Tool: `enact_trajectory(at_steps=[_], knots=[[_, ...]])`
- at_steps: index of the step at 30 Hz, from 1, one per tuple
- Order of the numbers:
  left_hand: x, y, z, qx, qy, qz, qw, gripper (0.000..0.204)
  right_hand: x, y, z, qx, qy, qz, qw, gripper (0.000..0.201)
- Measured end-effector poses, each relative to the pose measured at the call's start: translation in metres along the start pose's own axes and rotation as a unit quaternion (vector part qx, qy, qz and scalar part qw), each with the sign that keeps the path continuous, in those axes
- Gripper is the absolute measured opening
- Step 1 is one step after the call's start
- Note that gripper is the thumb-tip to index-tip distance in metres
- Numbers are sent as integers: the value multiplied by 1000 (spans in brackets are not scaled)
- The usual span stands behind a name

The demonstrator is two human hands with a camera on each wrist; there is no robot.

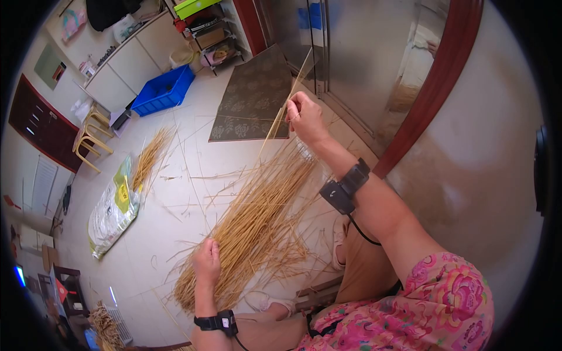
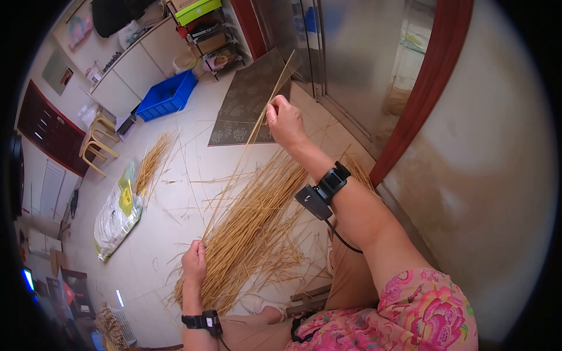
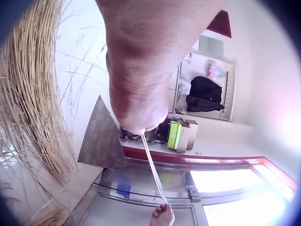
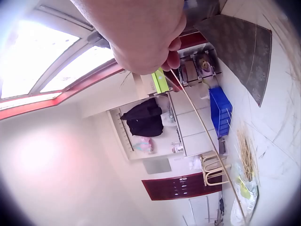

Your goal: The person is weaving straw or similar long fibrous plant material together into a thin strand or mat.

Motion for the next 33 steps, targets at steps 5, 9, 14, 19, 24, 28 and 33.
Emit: enact_trajectory(at_steps=[5,9,14,19,24,28,33], knots=[[4,-1,3,14,27,18,999,16,7,16,17,-67,16,-23,997,14],[6,-5,5,10,62,1,998,19,-4,45,38,-153,-31,46,987,15],[-2,-11,9,-26,172,-64,983,22,12,100,59,-556,78,65,825,19],[3,-16,11,-93,321,-93,938,22,43,143,65,-681,146,13,718,37],[25,-16,18,-172,433,-87,881,23,29,151,86,-499,-51,242,831,30],[46,-17,33,-191,476,-64,856,26,33,171,97,-421,-211,276,838,17],[48,-18,29,-218,534,-103,810,39,9,135,95,-351,-18,210,912,20]])
Point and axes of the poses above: each hand's wrist, its own y-axis away from the middle knuckle, its own z-axis out of the palm, x = y × z, the point moved 1 cm from there along -y, towards the middle knuckle, and after that the axes turned 15 degrees about -y, right-handed, at the moved point
